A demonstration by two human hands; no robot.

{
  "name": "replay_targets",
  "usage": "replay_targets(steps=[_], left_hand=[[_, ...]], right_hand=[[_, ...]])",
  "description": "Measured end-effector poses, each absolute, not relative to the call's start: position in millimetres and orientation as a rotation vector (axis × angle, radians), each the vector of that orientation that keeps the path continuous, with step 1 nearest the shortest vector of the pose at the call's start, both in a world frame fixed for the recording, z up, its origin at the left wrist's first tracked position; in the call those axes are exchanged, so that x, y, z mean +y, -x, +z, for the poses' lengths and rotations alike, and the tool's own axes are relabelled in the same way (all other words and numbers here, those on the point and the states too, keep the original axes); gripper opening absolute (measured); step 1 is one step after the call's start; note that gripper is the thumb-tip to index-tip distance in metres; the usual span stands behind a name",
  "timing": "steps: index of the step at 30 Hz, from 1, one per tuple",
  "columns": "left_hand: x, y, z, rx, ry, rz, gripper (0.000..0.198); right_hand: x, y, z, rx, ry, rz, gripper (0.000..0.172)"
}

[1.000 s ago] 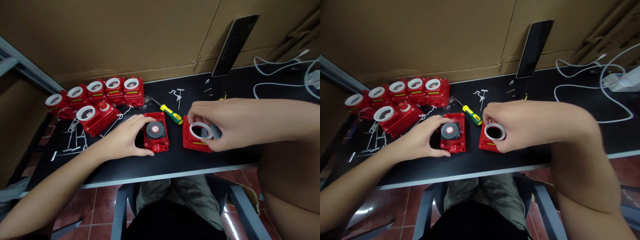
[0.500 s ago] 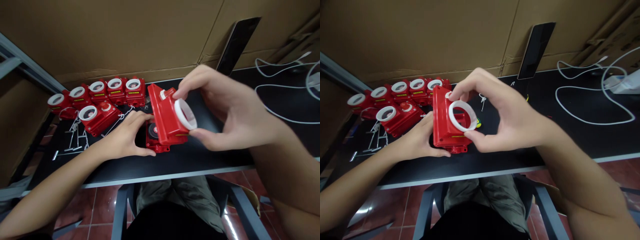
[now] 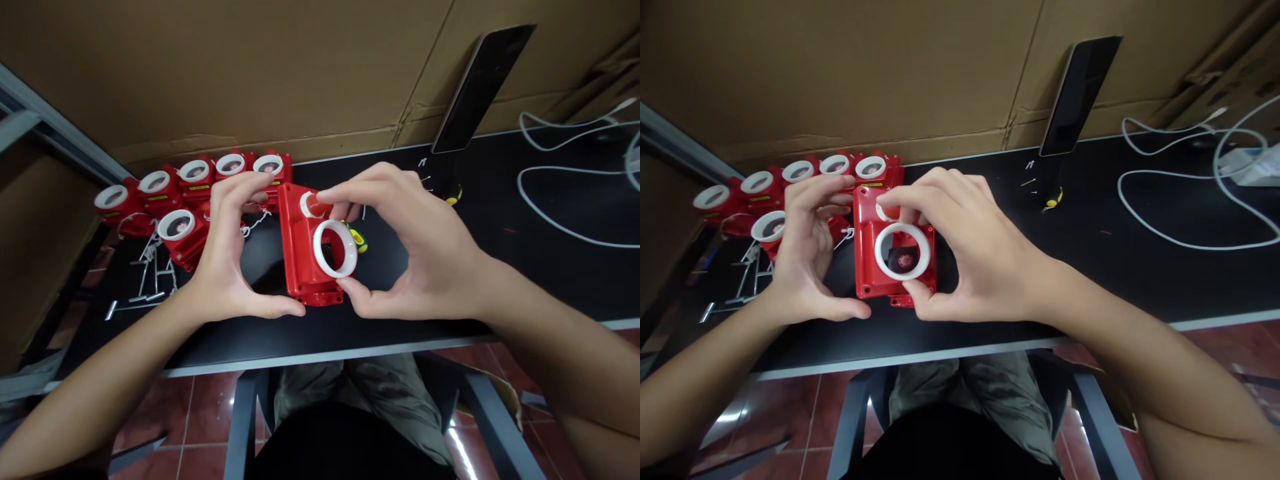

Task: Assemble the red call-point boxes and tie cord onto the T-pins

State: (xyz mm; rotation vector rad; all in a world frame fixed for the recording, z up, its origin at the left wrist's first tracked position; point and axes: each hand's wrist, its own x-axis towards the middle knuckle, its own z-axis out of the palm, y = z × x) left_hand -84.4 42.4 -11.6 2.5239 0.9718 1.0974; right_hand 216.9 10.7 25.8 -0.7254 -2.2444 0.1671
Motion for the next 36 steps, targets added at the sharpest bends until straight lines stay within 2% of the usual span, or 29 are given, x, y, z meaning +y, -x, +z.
replay_targets(steps=[3,6,16,36], left_hand=[[44,83,-12,0.78,-2.597,1.188,0.137],[44,83,-14,0.708,-2.584,1.104,0.138],[37,82,-9,0.902,-2.533,0.731,0.131],[45,83,-14,0.909,-2.543,0.535,0.123]], right_hand=[[11,-218,26,-2.261,0.7,0.139,0.071],[11,-218,25,-2.294,0.677,0.141,0.069],[15,-213,14,-2.261,0.696,0.29,0.063],[26,-210,-8,-2.268,0.677,0.372,0.05]])
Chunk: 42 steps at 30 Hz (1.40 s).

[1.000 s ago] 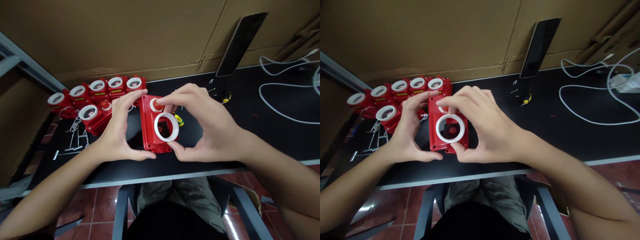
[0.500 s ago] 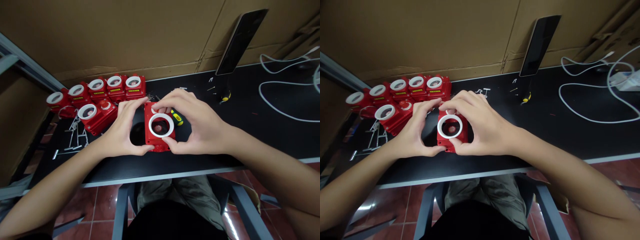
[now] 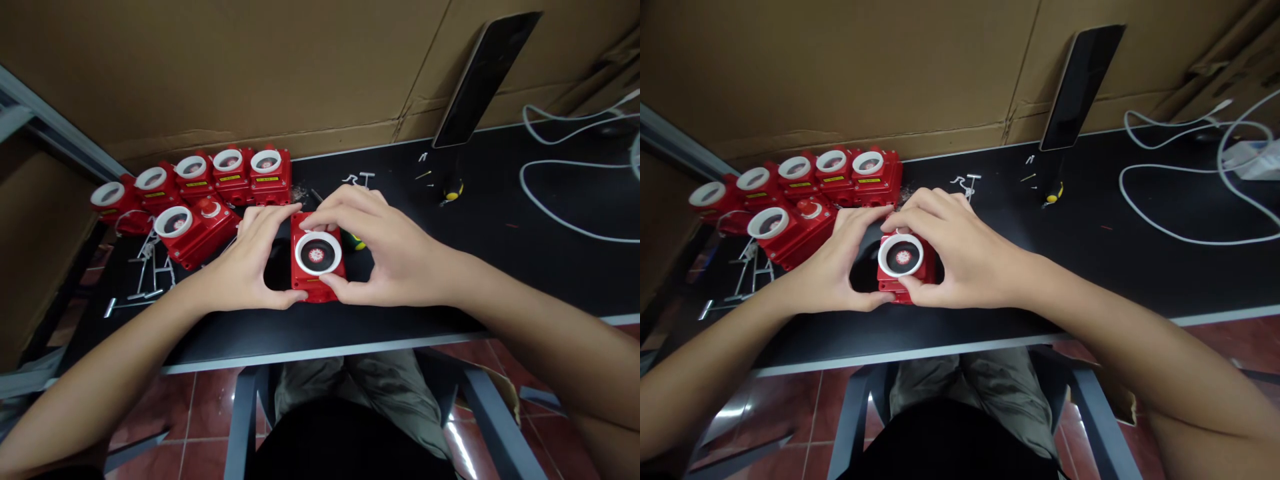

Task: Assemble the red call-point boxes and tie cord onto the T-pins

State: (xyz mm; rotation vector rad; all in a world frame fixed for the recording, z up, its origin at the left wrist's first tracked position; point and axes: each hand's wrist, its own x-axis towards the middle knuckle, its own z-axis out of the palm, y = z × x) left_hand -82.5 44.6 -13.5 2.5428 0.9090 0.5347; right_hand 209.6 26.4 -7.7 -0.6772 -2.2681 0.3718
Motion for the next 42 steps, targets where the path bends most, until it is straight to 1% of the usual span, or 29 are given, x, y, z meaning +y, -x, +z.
replay_targets(steps=[4,9,13,15,18,19,22,23,27,30,31,34,36,42], left_hand=[[45,81,-16,0.906,-2.534,0.516,0.121],[48,83,-19,0.881,-2.525,0.51,0.12],[50,84,-21,0.844,-2.532,0.509,0.12],[50,84,-20,0.846,-2.522,0.508,0.12],[49,84,-19,0.851,-2.509,0.506,0.12],[49,84,-19,0.849,-2.509,0.505,0.121],[48,84,-19,0.847,-2.509,0.507,0.121],[48,84,-19,0.846,-2.51,0.512,0.121],[47,83,-17,0.842,-2.519,0.521,0.121],[46,82,-16,0.837,-2.515,0.53,0.12],[46,82,-16,0.836,-2.514,0.532,0.12],[46,82,-15,0.842,-2.506,0.52,0.119],[47,83,-15,0.846,-2.496,0.513,0.12],[48,84,-18,0.862,-2.513,0.494,0.12]], right_hand=[[27,-211,-9,-2.281,0.676,0.395,0.047],[26,-213,-5,-2.333,0.702,0.438,0.049],[26,-219,3,-2.359,0.729,0.407,0.048],[28,-227,12,-2.333,0.774,0.417,0.042],[32,-242,27,-2.295,0.957,0.498,0.02],[34,-247,31,-2.315,1.025,0.537,0.017],[37,-253,38,-2.405,1.111,0.629,0.025],[37,-252,38,-2.412,1.098,0.642,0.025],[31,-240,33,-2.364,0.938,0.636,0.014],[26,-234,28,-2.365,0.861,0.599,0.016],[24,-233,26,-2.365,0.853,0.591,0.019],[22,-233,21,-2.354,0.851,0.59,0.037],[22,-232,18,-2.363,0.842,0.61,0.044],[24,-226,11,-2.378,0.785,0.636,0.043]])
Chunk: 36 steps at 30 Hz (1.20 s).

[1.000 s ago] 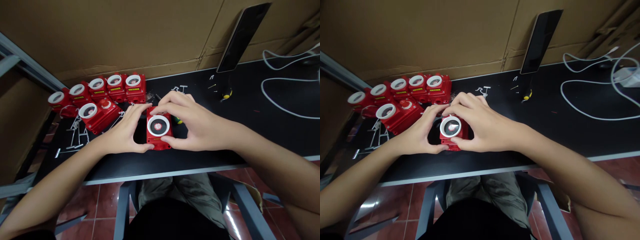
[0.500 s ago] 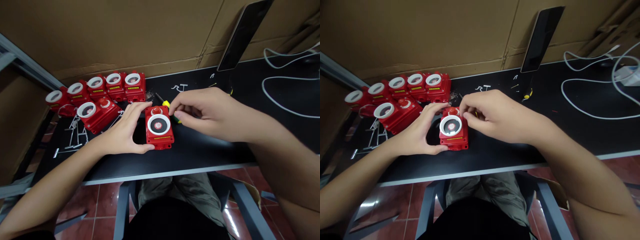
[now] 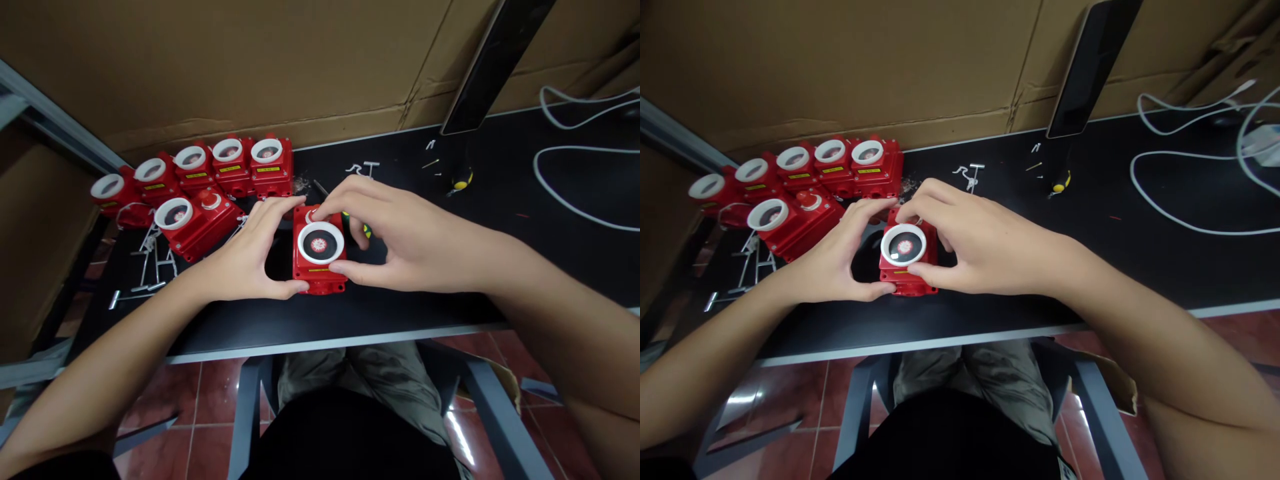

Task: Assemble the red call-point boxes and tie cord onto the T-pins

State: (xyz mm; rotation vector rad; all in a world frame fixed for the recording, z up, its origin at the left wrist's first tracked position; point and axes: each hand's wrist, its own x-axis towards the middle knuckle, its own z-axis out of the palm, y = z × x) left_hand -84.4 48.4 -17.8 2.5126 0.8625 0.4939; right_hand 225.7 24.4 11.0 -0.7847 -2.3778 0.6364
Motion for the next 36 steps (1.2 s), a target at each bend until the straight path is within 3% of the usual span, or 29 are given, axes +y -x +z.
replay_targets(steps=[16,21,27,33,36], left_hand=[[45,85,-14,0.875,-2.494,0.475,0.115],[44,84,-12,0.88,-2.47,0.479,0.113],[44,84,-12,0.892,-2.44,0.46,0.12],[43,85,-18,0.917,-2.401,0.471,0.14],[43,86,-24,0.98,-2.4,0.435,0.152]], right_hand=[[27,-230,22,-2.4,0.88,0.713,0.046],[34,-235,29,-2.374,1.168,0.475,0.046],[42,-238,29,-2.472,1.465,0.418,0.048],[40,-241,35,-2.538,1.511,0.471,0.036],[38,-244,46,-2.619,1.486,0.701,0.026]])
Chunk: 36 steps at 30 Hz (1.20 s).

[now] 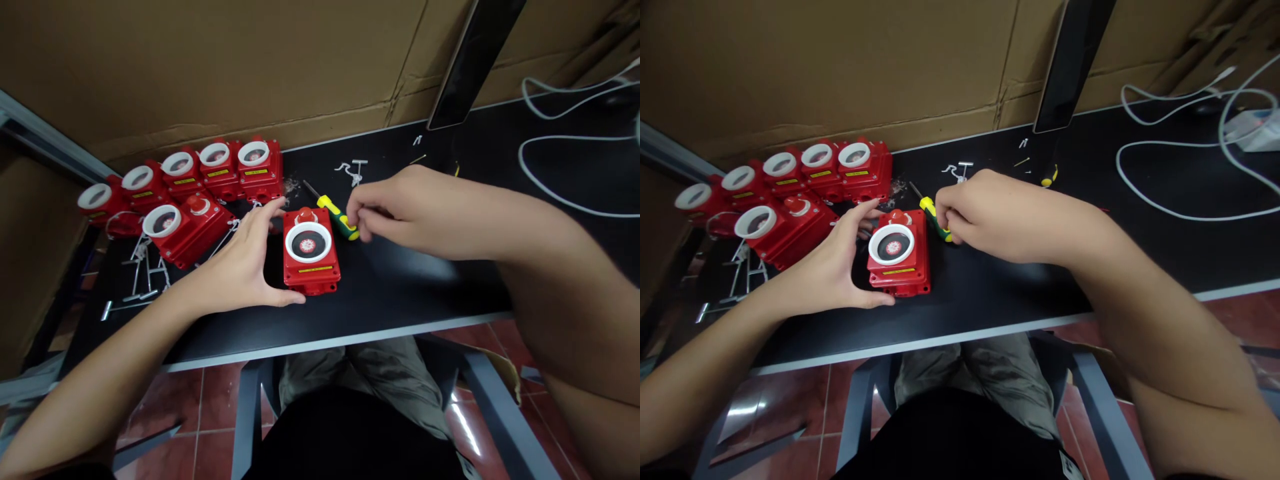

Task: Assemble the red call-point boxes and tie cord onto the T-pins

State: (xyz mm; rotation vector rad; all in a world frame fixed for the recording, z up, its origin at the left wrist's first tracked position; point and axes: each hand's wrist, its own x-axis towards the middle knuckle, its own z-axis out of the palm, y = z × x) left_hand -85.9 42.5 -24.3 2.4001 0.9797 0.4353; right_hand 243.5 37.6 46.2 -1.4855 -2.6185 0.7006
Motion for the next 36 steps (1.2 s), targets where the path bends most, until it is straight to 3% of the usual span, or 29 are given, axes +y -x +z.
replay_targets(steps=[4,10,16,22,28,31,36], left_hand=[[44,86,-27,1.03,-2.397,0.402,0.154],[52,90,-20,1.051,-2.339,0.369,0.143],[60,97,-7,0.981,-2.313,0.308,0.119],[65,100,-2,0.994,-2.289,0.329,0.106],[68,100,-2,1.152,-2.244,0.381,0.097],[64,98,-2,1.206,-2.258,0.411,0.104],[52,89,-13,1.263,-2.266,0.483,0.152]], right_hand=[[35,-243,58,-2.696,1.473,0.837,0.025],[36,-239,55,-2.704,1.835,0.506,0.029],[37,-240,49,-2.594,2.031,0.258,0.022],[38,-228,40,-2.723,1.966,0.321,0.054],[41,-221,40,-2.742,2.051,0.292,0.061],[41,-225,44,-2.748,2.106,0.316,0.057],[39,-228,47,-2.758,2.098,0.321,0.05]])
